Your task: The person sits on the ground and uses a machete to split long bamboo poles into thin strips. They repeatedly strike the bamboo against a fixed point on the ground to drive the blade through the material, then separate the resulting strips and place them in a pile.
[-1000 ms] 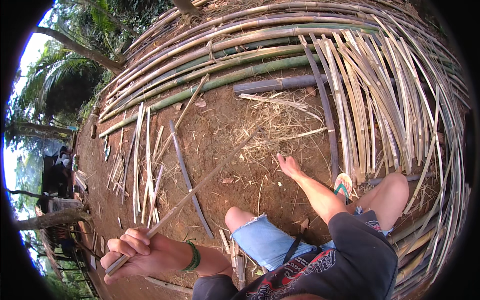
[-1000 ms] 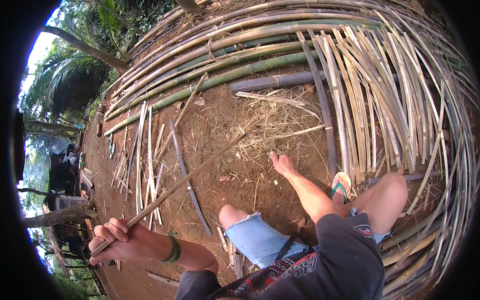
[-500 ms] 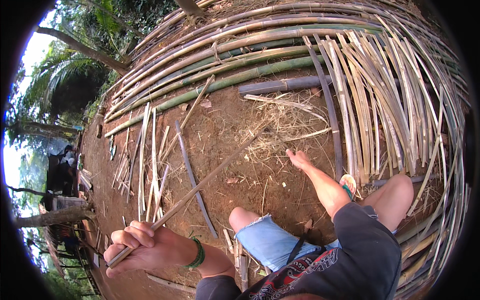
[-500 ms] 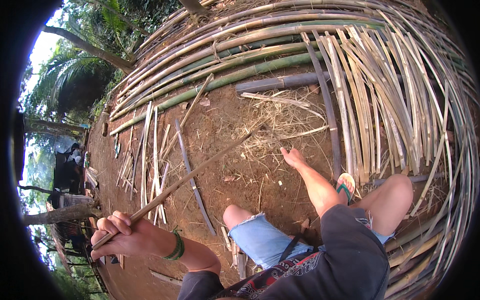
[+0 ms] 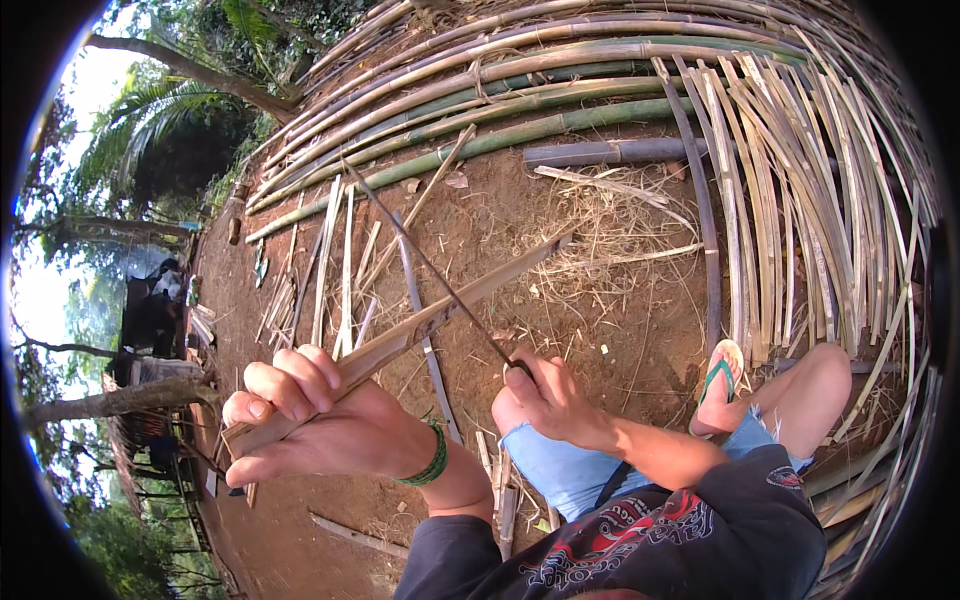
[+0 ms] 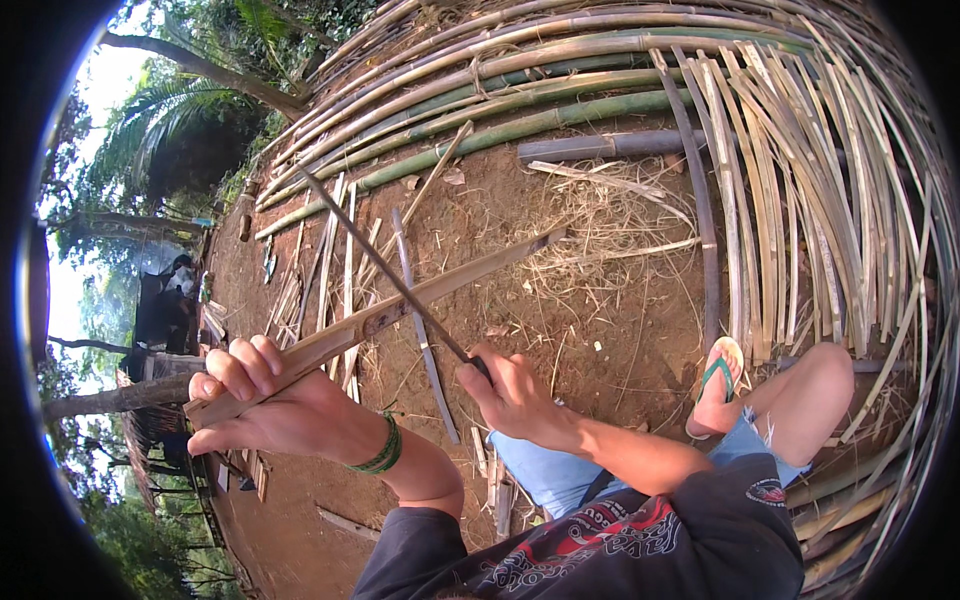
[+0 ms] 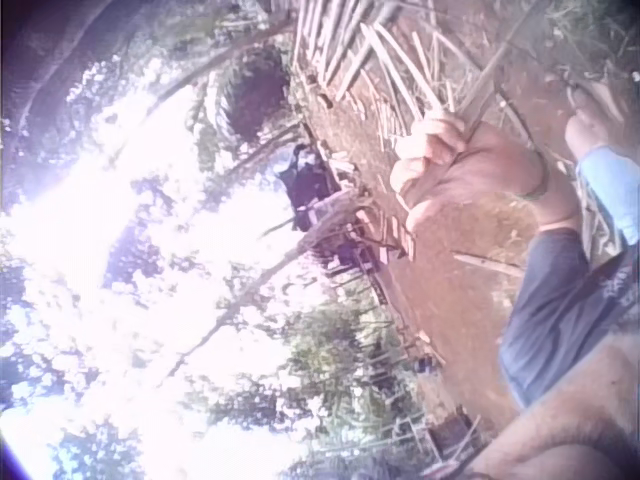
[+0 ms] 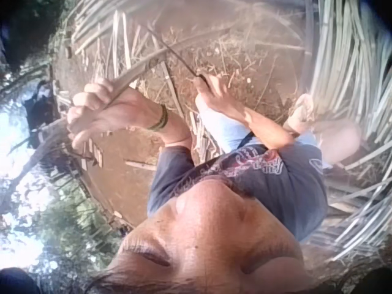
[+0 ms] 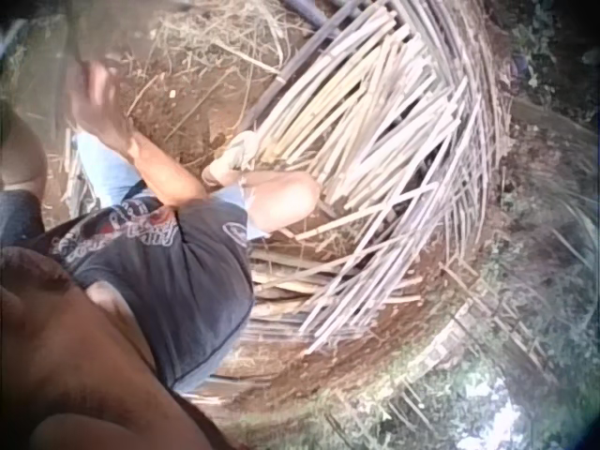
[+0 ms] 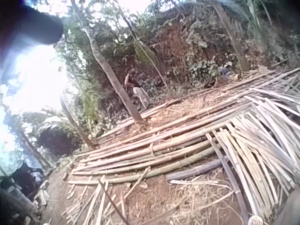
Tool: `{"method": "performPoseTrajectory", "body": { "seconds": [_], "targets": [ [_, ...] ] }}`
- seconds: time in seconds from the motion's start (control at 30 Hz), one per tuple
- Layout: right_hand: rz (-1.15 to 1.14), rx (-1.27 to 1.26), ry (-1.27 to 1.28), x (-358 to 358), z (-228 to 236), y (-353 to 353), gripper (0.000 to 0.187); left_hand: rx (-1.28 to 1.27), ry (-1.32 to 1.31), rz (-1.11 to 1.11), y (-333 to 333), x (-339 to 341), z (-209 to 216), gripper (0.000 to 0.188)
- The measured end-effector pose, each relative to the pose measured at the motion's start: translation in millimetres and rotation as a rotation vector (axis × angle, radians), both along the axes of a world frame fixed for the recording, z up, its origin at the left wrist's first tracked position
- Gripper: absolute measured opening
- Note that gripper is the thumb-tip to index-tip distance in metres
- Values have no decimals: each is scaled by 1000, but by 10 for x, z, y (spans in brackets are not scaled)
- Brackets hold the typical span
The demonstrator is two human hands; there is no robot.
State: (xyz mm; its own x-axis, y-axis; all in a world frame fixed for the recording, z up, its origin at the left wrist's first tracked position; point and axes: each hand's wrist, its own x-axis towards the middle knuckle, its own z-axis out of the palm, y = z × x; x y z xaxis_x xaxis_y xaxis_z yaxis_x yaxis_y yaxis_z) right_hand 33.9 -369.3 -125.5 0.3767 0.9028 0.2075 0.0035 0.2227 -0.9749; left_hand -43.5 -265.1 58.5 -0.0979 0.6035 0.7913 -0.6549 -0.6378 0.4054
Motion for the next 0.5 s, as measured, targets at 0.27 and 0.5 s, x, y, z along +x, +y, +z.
{"method": "performPoseTrajectory", "body": {
  "seconds": [0.27, 0.5],
  "targets": [
    [-174, -135, -27, -22, -756, 159, 49, -67, -67, 302, -127, 44, -49, 57],
    [-197, -249, -183, 132, -804, 208, 56, -52, -38, 365, -127, -108, -123, 58]
  ]
}}
